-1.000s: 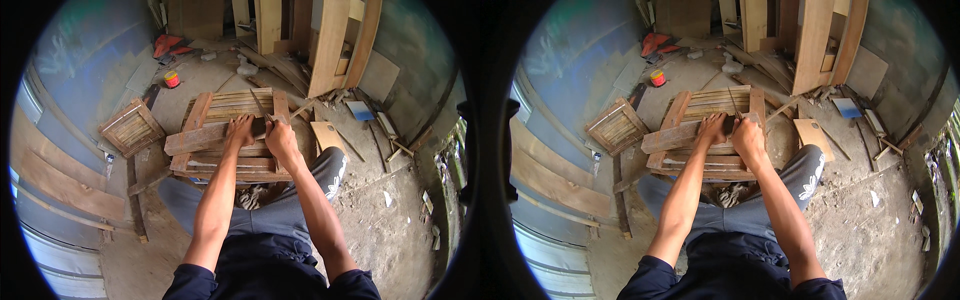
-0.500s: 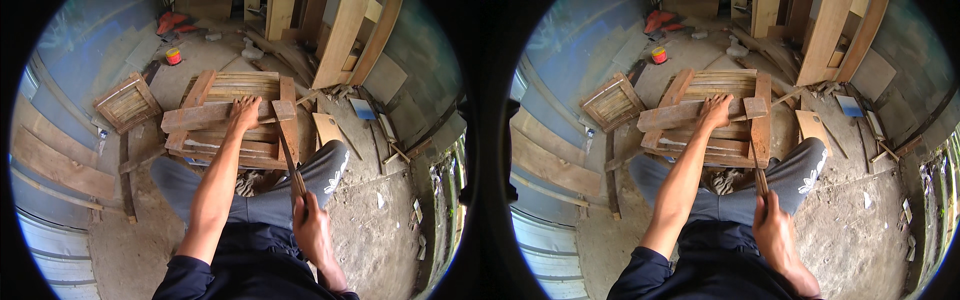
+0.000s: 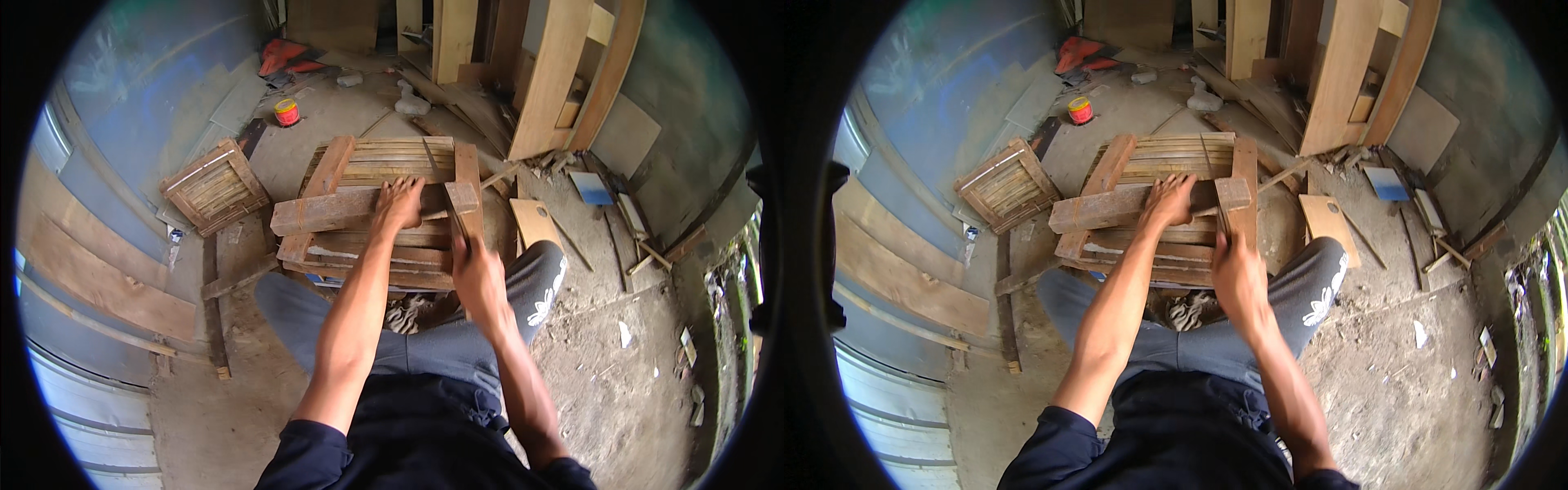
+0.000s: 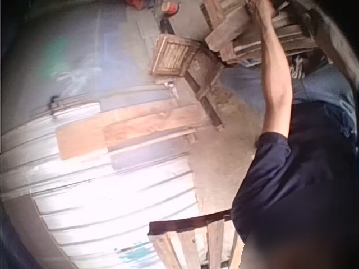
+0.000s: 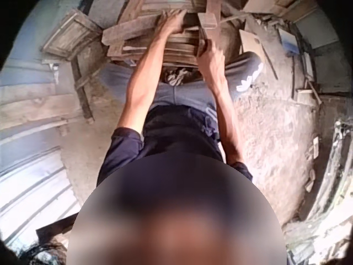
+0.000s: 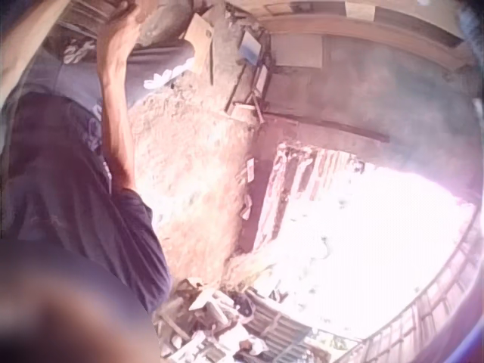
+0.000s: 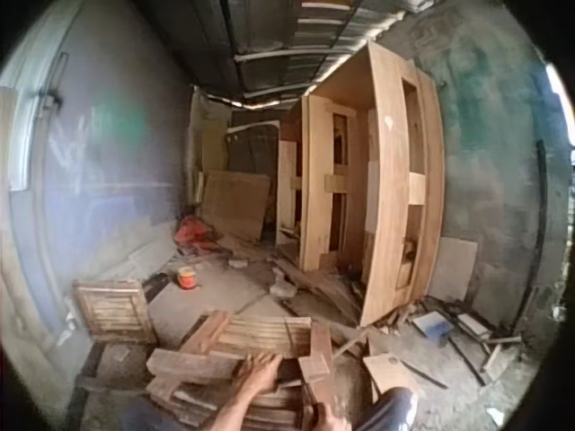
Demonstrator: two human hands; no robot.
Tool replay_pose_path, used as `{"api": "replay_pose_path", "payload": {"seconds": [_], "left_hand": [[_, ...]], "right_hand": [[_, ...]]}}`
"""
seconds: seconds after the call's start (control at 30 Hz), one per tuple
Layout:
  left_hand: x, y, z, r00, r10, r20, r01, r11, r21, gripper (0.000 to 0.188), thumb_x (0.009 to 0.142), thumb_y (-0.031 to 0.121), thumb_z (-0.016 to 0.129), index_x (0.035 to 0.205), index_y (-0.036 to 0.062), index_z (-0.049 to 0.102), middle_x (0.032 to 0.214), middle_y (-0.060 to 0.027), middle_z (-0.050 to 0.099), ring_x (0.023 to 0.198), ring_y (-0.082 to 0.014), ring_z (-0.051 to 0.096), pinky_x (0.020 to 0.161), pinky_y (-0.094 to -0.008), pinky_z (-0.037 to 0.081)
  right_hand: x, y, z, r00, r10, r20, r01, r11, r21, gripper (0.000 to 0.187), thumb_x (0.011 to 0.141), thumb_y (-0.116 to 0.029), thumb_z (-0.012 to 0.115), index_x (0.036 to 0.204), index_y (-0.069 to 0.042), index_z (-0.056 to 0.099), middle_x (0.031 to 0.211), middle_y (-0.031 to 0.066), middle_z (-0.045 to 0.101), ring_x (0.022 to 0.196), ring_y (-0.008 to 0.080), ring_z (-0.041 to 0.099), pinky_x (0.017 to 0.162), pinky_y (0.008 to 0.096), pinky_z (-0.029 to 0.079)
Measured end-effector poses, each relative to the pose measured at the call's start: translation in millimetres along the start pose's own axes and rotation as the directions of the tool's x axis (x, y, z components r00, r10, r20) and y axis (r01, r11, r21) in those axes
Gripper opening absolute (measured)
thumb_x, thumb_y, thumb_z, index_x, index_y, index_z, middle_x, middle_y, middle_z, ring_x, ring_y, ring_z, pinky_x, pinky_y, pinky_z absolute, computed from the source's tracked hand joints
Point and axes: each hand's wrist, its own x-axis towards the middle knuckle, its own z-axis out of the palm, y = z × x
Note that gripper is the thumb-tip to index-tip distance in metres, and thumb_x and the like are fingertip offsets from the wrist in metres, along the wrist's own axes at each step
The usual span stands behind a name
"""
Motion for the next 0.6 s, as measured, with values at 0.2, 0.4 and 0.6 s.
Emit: {"api": "replay_pose_path", "payload": {"seconds": [0.2,0.4,0.6], "left_hand": [[1.6,-1.4,11.5,1.000,-0.022,-0.015,0.022,1.000,0.005,0.072,0.072,0.003,0.064,0.140,0.0094,0.040,0.147,-0.0147,0.040,0.140,-0.0311,0.033,0.117,-0.0548,0.019],[3.5,-4.3,17.7,0.998,0.001,-0.065,-0.001,1.000,0.008,0.077,0.071,0.002,0.068,0.142,0.0112,0.037,0.147,-0.0140,0.040,0.140,-0.0301,0.033,0.116,-0.0545,0.021],[5.5,-4.2,6.9,1.000,-0.014,-0.011,0.014,1.000,0.024,0.092,0.061,0.011,0.082,0.141,0.0122,0.037,0.146,-0.0113,0.041,0.140,-0.0307,0.032,0.116,-0.0518,0.023]], "right_hand": [[-136.4,2.1,-76.9,0.991,0.076,0.109,-0.086,0.993,0.085,0.016,0.098,-0.017,0.051,0.104,-0.002,0.051,0.056,0.0260,0.057,0.054,0.0465,0.060,0.046,0.0539,0.048],[-59.2,9.6,-34.9,0.998,-0.019,0.062,0.014,0.998,0.069,0.023,0.098,-0.020,0.051,0.090,0.002,0.056,0.060,0.0272,0.058,0.057,0.0451,0.061,0.046,0.0475,0.046],[80.3,4.2,38.7,0.998,-0.061,-0.033,0.062,0.998,0.025,0.033,0.099,-0.028,0.047,0.091,0.003,0.057,0.070,0.0309,0.062,0.068,0.0486,0.063,0.061,0.0536,0.054]]}}
